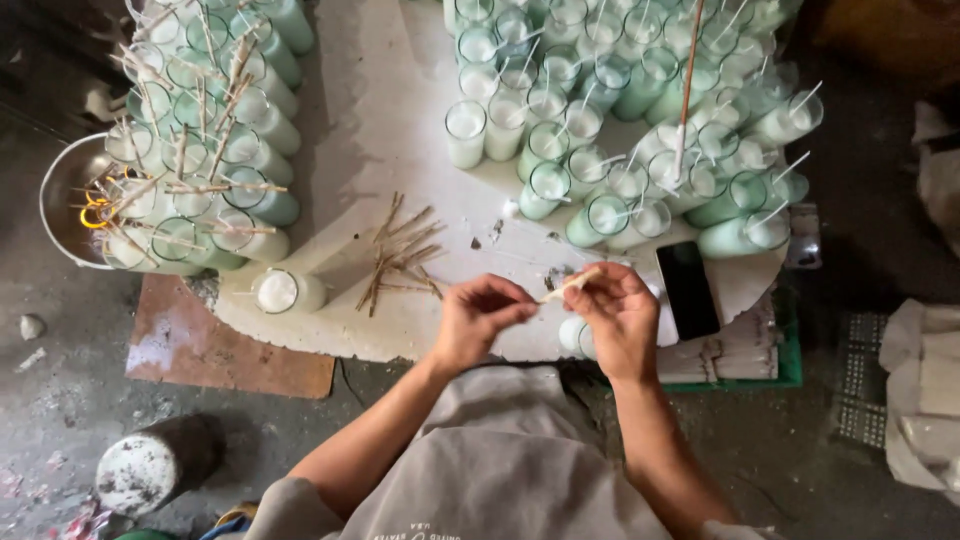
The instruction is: Inserting cotton wicks into glass jars filled with wax to complete the candle-making process.
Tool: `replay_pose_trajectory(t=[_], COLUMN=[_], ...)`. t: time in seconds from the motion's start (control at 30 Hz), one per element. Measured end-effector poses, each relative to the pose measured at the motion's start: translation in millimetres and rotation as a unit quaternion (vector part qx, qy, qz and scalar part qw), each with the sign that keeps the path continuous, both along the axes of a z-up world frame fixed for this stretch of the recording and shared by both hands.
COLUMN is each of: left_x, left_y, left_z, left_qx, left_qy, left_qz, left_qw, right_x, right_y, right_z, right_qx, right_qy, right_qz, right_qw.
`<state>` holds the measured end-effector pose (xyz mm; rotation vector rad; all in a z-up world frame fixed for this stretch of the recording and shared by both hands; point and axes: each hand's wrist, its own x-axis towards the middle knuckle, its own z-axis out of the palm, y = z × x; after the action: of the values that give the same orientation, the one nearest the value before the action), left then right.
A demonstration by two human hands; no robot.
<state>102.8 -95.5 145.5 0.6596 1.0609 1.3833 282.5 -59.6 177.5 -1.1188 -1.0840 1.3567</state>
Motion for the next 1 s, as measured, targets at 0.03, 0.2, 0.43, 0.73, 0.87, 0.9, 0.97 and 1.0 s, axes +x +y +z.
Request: replay_pose_trajectory(t=[0.03,0.2,0.43,0.73,0.87,0.9,0.97,1.0], left_x=[9,29,7,21,27,33,45,52], left_y=[-6,-17,-14,-8,-5,-4,-3,1], left_z=[-4,-18,-20,-10,-9,-4,13,22], left_qx=[-0.004,0.004,0.011,-0.034,0.088,0.153,0.159,0.18], left_qy=[0.0,0.032,0.08,0.033,0.143,0.171,0.165,0.158], left_qz=[-0.002,-0.054,-0.022,0.101,0.054,0.043,0.018,0.002], left_qw=[1.0,0.998,0.996,0.994,0.984,0.972,0.973,0.971], right_x=[-4,-11,-9,-9,8,16,25,30], right_y=[-5,-25,-42,-53,-53,-53,-54,-51], right_z=[3,15,11,6,-3,-7,9,17], right_qx=[-0.004,0.015,0.176,0.285,0.317,0.332,0.32,0.325], right_qy=[0.0,-0.09,-0.328,-0.365,-0.419,-0.446,-0.454,-0.461], right_qz=[-0.002,0.035,0.055,0.009,-0.029,-0.045,-0.058,-0.073], right_qw=[1.0,0.995,0.927,0.886,0.85,0.83,0.829,0.823])
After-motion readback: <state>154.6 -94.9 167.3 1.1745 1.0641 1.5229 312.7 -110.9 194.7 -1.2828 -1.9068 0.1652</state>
